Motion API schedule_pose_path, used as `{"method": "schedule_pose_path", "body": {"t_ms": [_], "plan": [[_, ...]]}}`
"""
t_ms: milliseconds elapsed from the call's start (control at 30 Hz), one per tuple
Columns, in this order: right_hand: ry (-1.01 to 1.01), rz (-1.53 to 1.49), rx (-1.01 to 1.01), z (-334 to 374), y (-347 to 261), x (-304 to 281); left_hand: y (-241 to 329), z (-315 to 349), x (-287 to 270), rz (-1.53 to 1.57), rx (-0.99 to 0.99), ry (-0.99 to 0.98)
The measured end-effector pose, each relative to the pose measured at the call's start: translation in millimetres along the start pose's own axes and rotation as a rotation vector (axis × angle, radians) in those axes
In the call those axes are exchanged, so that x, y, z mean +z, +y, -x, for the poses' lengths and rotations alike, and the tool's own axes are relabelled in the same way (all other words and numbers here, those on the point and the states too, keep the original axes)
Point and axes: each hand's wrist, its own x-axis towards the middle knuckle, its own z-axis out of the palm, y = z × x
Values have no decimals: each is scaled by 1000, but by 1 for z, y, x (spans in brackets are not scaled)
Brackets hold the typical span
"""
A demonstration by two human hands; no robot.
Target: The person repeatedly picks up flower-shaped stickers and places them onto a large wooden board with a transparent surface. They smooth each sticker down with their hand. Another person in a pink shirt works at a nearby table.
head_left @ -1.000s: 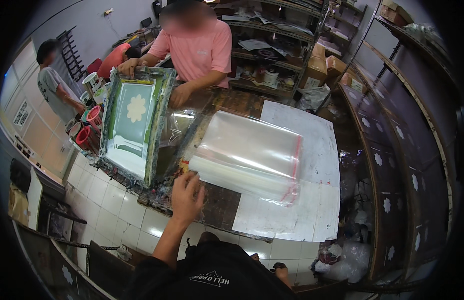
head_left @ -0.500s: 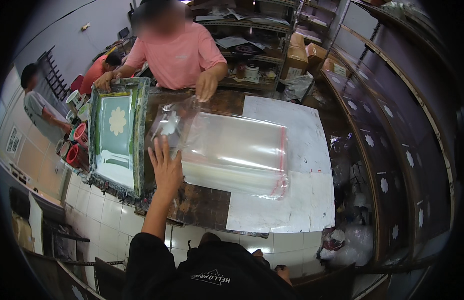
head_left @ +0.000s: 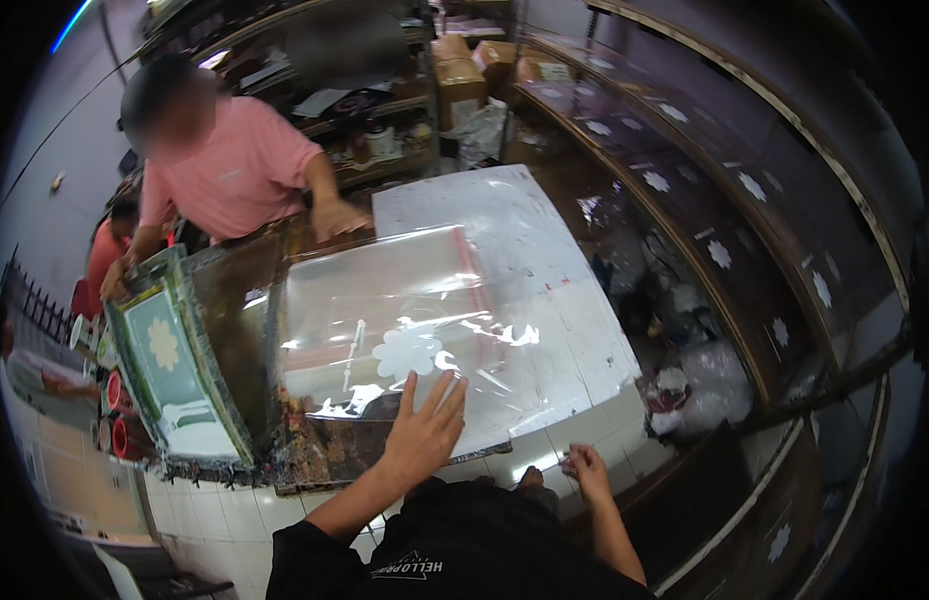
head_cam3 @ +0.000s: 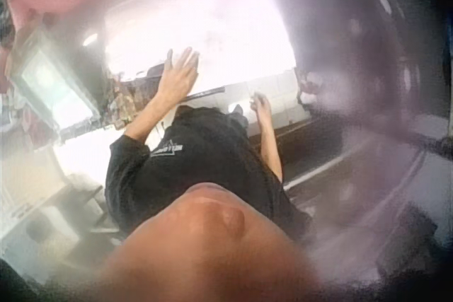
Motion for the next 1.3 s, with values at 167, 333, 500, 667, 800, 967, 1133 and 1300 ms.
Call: {"method": "schedule_pose_path", "body": {"t_ms": [167, 333, 500, 667, 800, 967, 1133, 1300], "plan": [[-397, -652, -238, 41, -176, 50, 44, -11, 8, 32, 185, -37], [-261, -329, -189, 45, -230, 41, 78, -23, 1, 82, 330, -106], [-165, -172, -109, 51, -249, 1, 110, -35, 3, 138, 492, -145], [-198, 125, -91, 44, -269, -38, 144, -48, 11, 203, 604, -75], [-110, 270, -36, 71, -312, -65, 174, -64, 6, 257, 742, -36], [-7, 625, -91, 107, -379, -105, 194, -75, -18, 580, 916, 77], [252, 722, -220, 231, -467, -147, 191, -85, -40, 909, 881, 243], [815, 688, -148, 400, -500, -225, 194, -102, 1, 888, 741, 38]]}}
